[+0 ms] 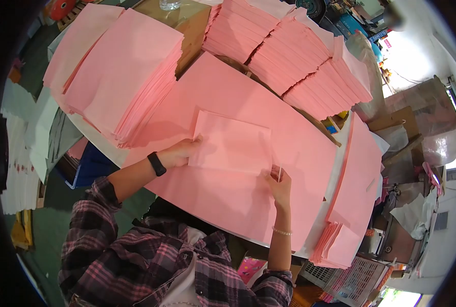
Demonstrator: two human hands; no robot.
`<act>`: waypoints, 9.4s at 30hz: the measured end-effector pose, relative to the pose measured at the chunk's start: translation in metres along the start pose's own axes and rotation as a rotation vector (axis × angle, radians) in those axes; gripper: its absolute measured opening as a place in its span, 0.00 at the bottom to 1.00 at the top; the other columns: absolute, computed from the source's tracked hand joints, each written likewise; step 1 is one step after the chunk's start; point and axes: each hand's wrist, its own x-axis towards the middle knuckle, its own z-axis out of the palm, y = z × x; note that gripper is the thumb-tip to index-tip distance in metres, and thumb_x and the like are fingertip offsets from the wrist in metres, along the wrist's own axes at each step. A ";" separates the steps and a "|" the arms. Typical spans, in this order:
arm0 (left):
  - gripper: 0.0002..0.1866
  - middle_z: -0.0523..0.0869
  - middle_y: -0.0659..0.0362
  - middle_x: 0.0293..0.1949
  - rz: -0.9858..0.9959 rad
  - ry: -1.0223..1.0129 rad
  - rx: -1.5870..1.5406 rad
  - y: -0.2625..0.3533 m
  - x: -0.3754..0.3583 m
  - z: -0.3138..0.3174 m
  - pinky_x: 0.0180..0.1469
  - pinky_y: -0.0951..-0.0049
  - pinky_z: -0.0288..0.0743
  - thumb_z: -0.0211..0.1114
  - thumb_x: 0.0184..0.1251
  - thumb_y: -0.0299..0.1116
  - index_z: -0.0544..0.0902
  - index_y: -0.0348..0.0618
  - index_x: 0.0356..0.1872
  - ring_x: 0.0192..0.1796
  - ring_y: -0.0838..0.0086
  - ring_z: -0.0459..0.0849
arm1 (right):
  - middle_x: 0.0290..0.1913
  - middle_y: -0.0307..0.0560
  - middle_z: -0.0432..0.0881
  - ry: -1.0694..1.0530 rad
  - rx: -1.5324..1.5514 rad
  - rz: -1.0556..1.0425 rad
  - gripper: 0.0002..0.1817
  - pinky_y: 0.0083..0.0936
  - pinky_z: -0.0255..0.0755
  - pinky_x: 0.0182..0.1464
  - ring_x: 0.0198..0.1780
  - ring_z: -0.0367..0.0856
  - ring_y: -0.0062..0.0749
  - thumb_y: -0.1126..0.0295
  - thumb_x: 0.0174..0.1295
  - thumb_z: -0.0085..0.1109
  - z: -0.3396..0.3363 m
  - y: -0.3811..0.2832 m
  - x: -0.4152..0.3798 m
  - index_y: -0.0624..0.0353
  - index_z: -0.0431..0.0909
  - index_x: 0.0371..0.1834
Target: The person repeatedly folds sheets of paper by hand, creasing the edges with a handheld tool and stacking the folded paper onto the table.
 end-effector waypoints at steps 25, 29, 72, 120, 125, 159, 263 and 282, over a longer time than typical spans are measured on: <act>0.27 0.80 0.50 0.33 0.452 0.474 1.289 0.033 -0.044 0.013 0.36 0.60 0.77 0.73 0.53 0.36 0.71 0.36 0.50 0.35 0.59 0.82 | 0.30 0.43 0.84 0.046 -0.157 0.120 0.11 0.19 0.74 0.37 0.31 0.81 0.23 0.75 0.53 0.68 0.007 0.001 0.019 0.69 0.81 0.38; 0.36 0.76 0.44 0.57 0.691 0.452 1.411 0.035 -0.046 0.005 0.54 0.56 0.76 0.73 0.55 0.42 0.69 0.37 0.62 0.58 0.53 0.78 | 0.30 0.42 0.83 0.042 -0.154 0.118 0.11 0.19 0.74 0.36 0.31 0.80 0.23 0.75 0.53 0.68 0.008 0.003 0.020 0.68 0.80 0.38; 0.28 0.68 0.55 0.72 0.932 0.180 1.746 0.037 -0.015 -0.033 0.73 0.53 0.55 0.64 0.66 0.40 0.73 0.54 0.68 0.74 0.56 0.61 | 0.34 0.49 0.82 0.623 -0.915 -0.677 0.12 0.40 0.74 0.34 0.35 0.79 0.48 0.61 0.67 0.59 0.070 -0.018 -0.003 0.60 0.81 0.38; 0.15 0.85 0.53 0.49 0.019 -0.034 0.222 -0.035 -0.084 0.020 0.55 0.72 0.78 0.62 0.73 0.37 0.78 0.39 0.53 0.51 0.72 0.85 | 0.33 0.47 0.83 -0.298 -0.871 -0.698 0.19 0.29 0.77 0.31 0.29 0.84 0.35 0.70 0.62 0.57 0.083 -0.022 -0.076 0.59 0.74 0.56; 0.17 0.87 0.55 0.43 0.850 0.191 0.856 -0.021 -0.095 0.001 0.48 0.75 0.79 0.66 0.67 0.36 0.79 0.35 0.51 0.45 0.72 0.86 | 0.30 0.44 0.82 -0.517 -0.174 -0.354 0.16 0.19 0.73 0.31 0.28 0.80 0.22 0.77 0.63 0.57 0.106 -0.049 -0.106 0.63 0.73 0.54; 0.21 0.78 0.46 0.60 1.292 0.802 1.918 0.126 -0.225 0.057 0.68 0.55 0.64 0.61 0.66 0.25 0.75 0.37 0.61 0.65 0.49 0.72 | 0.29 0.39 0.82 0.323 -0.015 -0.202 0.12 0.18 0.67 0.31 0.29 0.74 0.18 0.70 0.75 0.46 0.060 -0.006 -0.152 0.61 0.79 0.52; 0.26 0.71 0.39 0.65 1.087 -0.682 1.411 -0.189 -0.046 0.226 0.74 0.57 0.59 0.60 0.65 0.32 0.70 0.26 0.62 0.72 0.48 0.65 | 0.29 0.34 0.78 1.195 0.574 0.262 0.20 0.21 0.60 0.20 0.23 0.73 0.19 0.59 0.58 0.71 -0.107 0.156 -0.203 0.65 0.82 0.42; 0.29 0.70 0.40 0.67 0.895 0.272 1.741 0.004 -0.116 -0.008 0.72 0.54 0.61 0.61 0.64 0.31 0.69 0.32 0.65 0.71 0.47 0.66 | 0.40 0.44 0.84 0.472 -0.799 -0.567 0.29 0.37 0.81 0.44 0.60 0.81 0.46 0.80 0.47 0.64 0.092 0.017 -0.144 0.60 0.75 0.58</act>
